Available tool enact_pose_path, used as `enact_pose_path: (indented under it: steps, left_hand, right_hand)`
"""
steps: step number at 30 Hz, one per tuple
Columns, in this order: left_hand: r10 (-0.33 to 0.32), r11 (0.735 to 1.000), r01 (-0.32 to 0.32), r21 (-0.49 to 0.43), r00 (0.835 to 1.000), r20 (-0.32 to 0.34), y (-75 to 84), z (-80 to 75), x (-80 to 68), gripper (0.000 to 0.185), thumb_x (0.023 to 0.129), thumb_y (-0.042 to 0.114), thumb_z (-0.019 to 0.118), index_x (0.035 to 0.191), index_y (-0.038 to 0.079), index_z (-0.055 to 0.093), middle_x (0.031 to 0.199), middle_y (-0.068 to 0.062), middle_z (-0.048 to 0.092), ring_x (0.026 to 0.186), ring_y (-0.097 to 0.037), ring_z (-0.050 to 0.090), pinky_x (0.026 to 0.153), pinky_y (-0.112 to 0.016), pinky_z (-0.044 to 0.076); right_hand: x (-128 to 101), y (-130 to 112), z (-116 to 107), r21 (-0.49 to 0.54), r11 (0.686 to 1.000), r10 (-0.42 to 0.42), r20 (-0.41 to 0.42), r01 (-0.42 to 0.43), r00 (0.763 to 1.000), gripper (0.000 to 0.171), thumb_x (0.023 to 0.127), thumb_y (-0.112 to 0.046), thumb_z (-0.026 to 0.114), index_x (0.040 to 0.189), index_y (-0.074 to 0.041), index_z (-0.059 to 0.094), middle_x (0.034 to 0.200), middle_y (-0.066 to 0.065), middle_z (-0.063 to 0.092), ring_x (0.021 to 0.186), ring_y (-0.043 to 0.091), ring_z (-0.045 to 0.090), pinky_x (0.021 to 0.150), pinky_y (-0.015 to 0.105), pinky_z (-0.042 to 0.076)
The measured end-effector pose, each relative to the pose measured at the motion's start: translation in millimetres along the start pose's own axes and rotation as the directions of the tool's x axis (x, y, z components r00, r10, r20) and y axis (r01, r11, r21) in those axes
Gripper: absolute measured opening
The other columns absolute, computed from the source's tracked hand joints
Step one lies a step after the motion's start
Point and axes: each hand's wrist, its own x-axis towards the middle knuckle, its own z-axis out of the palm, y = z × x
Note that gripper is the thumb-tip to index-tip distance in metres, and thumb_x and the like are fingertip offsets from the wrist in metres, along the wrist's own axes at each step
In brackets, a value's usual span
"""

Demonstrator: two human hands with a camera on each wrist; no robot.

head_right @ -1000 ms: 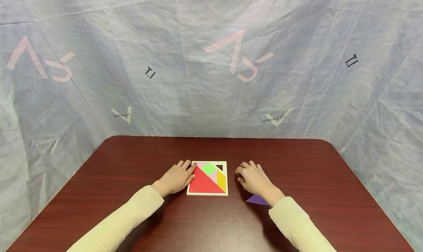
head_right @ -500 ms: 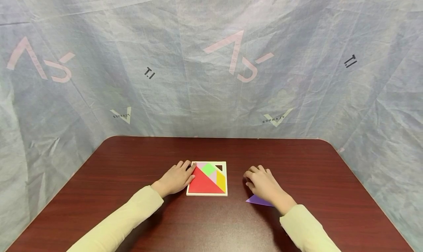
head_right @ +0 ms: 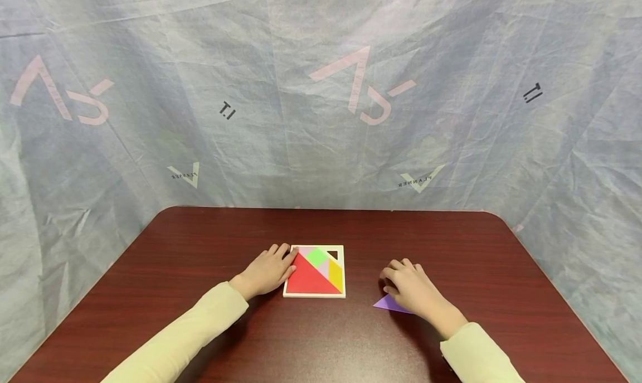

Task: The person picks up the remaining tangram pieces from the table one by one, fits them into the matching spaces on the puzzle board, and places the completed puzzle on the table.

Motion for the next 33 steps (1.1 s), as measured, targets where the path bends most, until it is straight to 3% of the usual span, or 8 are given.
enact_pose_path:
  steps: [26, 33]
  left_hand:
    - [-0.003, 1.0, 0.003, 0.012, 1.0, 0.001, -0.4, 4.0, 1.0, 0.047, 0.097, 0.039, 0.038, 0.134, 0.012, 0.045, 0.124, -0.011, 0.045, 0.106, -0.026, 0.047, 0.085, -0.037, 0.045]
    - [-0.005, 1.0, 0.005, 0.013, 1.0, 0.009, -0.7, 2.8, 1.3, 0.047, 0.097, 0.039, 0.038, 0.135, 0.012, 0.044, 0.125, -0.011, 0.045, 0.107, -0.026, 0.047, 0.086, -0.037, 0.045]
  right_hand:
    - [-8, 11, -10, 0.118, 0.991, -0.084, 0.147, 0.067, 0.986, 0.028, 0.064, -0.029, 0.08, 0.085, -0.019, 0.065, 0.088, -0.009, 0.058, 0.085, 0.015, 0.052, 0.065, 0.031, 0.035]
    - [-8, 10, -13, 0.127, 0.989, -0.097, 0.163, 0.076, 0.982, 0.028, 0.063, -0.027, 0.081, 0.085, -0.018, 0.066, 0.088, -0.008, 0.057, 0.085, 0.015, 0.052, 0.065, 0.031, 0.035]
